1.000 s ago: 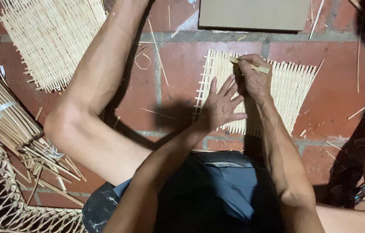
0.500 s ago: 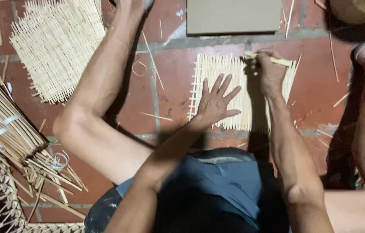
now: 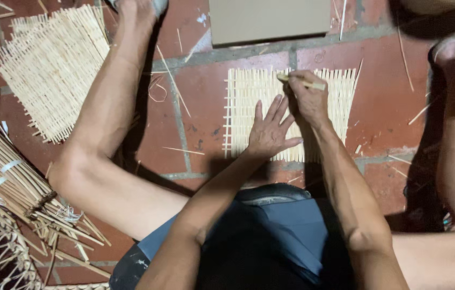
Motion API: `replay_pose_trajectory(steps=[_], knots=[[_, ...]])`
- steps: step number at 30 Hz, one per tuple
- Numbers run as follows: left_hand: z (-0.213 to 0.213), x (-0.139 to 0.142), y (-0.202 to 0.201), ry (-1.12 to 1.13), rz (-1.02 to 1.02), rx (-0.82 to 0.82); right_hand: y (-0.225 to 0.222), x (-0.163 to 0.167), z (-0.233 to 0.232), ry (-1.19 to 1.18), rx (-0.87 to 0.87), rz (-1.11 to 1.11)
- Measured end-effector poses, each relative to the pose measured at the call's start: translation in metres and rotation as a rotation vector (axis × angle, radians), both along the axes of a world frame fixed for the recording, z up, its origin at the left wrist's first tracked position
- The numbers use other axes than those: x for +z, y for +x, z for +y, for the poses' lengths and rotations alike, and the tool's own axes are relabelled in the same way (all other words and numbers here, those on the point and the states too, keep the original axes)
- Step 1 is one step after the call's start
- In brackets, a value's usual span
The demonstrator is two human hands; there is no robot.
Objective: The person weaves thin bamboo strips into a rectangular mat on a tiled floor. They use a small wooden tool to press the strips into place, then apply glue with a roller to a cardboard backing and attach the mat to it.
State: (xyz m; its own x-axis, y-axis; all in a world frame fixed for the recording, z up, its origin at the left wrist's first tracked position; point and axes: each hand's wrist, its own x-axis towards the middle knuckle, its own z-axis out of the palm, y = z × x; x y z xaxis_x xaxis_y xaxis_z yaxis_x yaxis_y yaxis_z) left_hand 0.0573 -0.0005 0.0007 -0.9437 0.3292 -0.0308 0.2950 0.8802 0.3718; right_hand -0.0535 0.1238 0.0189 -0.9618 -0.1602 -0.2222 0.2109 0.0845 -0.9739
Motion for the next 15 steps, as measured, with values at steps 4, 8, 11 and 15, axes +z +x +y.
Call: replay_pose_trajectory(steps=[4,8,11,15], knots=[[-0.001,-0.003,0.005,0.066,0.046,0.015,0.003,0.000,-0.004,0.064,-0.020,-0.069],[-0.002,-0.002,0.007,0.088,0.045,0.002,0.007,0.002,-0.005,0.072,0.021,-0.016],[0.001,0.000,0.006,0.099,-0.001,0.011,0.006,0.002,-0.006,0.057,0.003,-0.072],[0.004,0.002,0.006,0.103,0.064,0.025,-0.003,0.000,0.010,-0.224,-0.081,-0.181]])
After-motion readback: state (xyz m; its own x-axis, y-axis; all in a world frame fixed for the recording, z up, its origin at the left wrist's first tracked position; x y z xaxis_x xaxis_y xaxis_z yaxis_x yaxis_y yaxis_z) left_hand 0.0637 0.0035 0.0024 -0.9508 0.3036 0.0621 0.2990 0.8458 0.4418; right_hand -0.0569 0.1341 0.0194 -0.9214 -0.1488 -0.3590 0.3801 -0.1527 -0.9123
